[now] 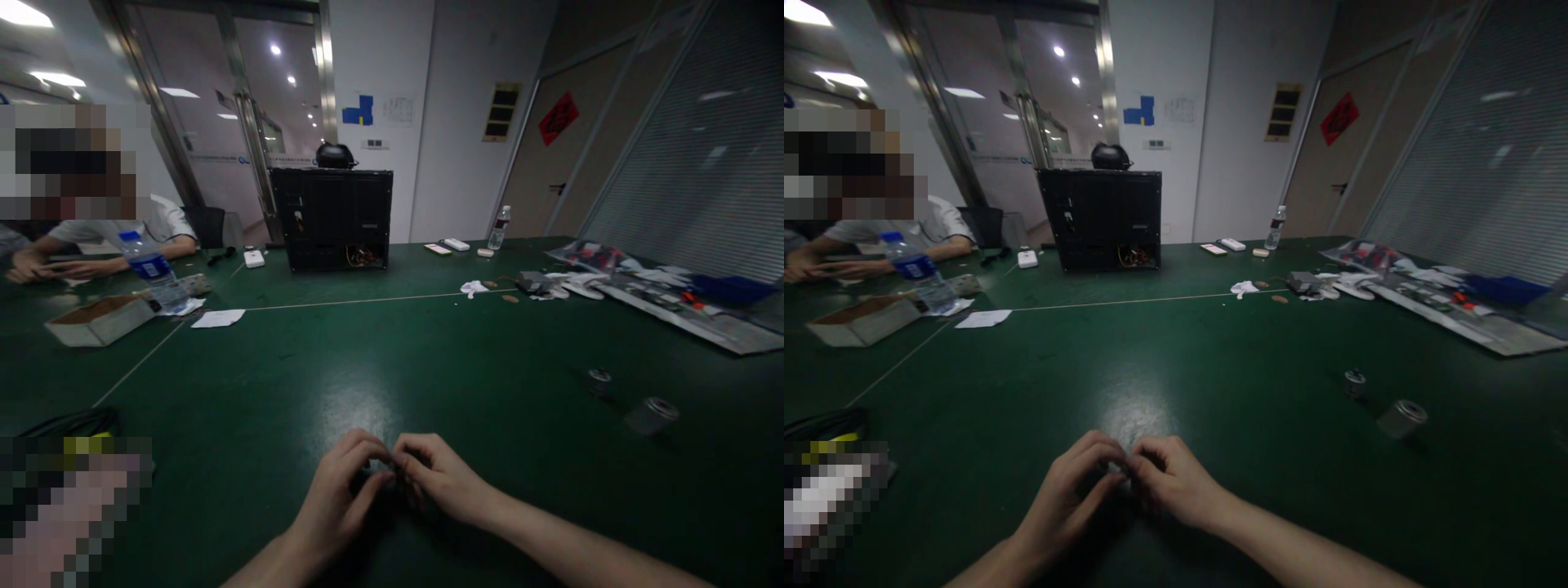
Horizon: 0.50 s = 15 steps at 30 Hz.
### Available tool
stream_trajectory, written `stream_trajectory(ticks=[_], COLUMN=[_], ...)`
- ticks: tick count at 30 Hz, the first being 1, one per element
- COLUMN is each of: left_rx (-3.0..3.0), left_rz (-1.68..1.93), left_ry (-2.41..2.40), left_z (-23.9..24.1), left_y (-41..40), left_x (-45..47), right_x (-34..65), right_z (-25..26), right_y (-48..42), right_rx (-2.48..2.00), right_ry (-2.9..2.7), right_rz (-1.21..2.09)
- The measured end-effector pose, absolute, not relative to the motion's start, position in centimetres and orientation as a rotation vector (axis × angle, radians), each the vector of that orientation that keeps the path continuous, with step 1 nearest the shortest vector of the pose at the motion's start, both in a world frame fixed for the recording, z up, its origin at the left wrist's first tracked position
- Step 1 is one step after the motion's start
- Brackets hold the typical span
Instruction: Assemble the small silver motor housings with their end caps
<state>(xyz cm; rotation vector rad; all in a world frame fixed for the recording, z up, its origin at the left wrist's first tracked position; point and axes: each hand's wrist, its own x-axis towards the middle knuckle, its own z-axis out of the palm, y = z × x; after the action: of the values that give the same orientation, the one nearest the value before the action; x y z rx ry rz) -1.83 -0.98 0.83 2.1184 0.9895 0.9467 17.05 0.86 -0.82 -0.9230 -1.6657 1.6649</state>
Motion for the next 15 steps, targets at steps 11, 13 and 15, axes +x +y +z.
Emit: stream_trajectory(ticks=[11, 13, 15], left_rx=[2.163, 2.166, 2.169], left_rz=[0.982, 0.984, 0.988], left_ry=[0.967, 0.961, 0.952], left_z=[0.84, 0.62, 0.48], left_y=[-1.03, -0.98, -0.99], left_x=[-1.75, -1.8, -1.85], right_x=[17.23, 17.24, 17.24], right_z=[-1.35, -1.57, -1.7], right_y=[0.97, 0.94, 0.92], right_rx=[-0.864, -0.862, -0.867], right_ry=[-1.667, -1.67, -1.667], right_rz=[1.683, 1.686, 1.688])
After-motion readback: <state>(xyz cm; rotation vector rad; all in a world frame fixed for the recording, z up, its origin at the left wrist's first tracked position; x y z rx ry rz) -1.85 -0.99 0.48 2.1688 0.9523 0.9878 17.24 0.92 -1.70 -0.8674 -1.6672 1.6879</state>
